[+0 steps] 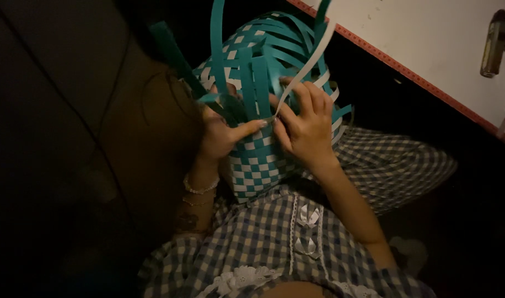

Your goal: Weaving a basket using teal and white plastic strips.

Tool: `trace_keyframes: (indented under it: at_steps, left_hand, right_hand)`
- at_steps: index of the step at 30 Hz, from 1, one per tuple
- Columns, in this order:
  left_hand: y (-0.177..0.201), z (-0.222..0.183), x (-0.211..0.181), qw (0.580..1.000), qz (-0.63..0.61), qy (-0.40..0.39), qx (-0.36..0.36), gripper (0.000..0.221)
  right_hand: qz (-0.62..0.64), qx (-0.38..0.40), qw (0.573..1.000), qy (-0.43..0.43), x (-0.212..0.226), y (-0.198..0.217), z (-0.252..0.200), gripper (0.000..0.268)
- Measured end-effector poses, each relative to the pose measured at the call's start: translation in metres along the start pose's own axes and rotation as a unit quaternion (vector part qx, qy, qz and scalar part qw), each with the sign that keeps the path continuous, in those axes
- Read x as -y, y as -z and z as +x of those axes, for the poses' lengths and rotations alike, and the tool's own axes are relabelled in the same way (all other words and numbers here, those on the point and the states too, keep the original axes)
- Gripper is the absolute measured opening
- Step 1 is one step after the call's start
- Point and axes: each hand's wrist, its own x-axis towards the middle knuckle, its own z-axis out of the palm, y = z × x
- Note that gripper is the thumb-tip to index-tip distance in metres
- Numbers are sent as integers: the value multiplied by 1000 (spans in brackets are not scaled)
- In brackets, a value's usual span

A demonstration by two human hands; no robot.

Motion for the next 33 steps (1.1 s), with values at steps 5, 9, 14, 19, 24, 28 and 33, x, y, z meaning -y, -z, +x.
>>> trace_keyframes:
  at_steps: [5, 9, 14, 19, 24, 28, 33]
  left_hand:
    - [-4, 8, -12, 1000, -7, -17, -25, 51]
    - [-5, 0, -7, 998, 51, 12, -28, 58]
    - [-10, 4, -15, 994, -6, 89, -58, 64]
    - [-5, 7, -6, 997, -2, 59, -57, 67]
    - [-7, 8, -4, 995, -49, 68, -46, 63]
    - [-8, 11, -7, 994, -73, 60, -60, 61]
    - [-6, 0, 12, 990, -56, 103, -73, 63]
  right_hand:
    - [-143, 7, 989, -47, 17, 8, 6, 30]
    - [19, 29, 995, -90, -2, 3, -2, 16]
    - [339, -28, 929, -147, -7, -2, -9, 9]
    - [458, -45, 870, -178, -11, -12, -26, 7]
    - [513, -66, 836, -181, -15, -16, -33, 11]
    - [530, -67, 825, -186, -14, -18, -33, 8]
    - [526, -65, 812, -245, -12, -20, -45, 20]
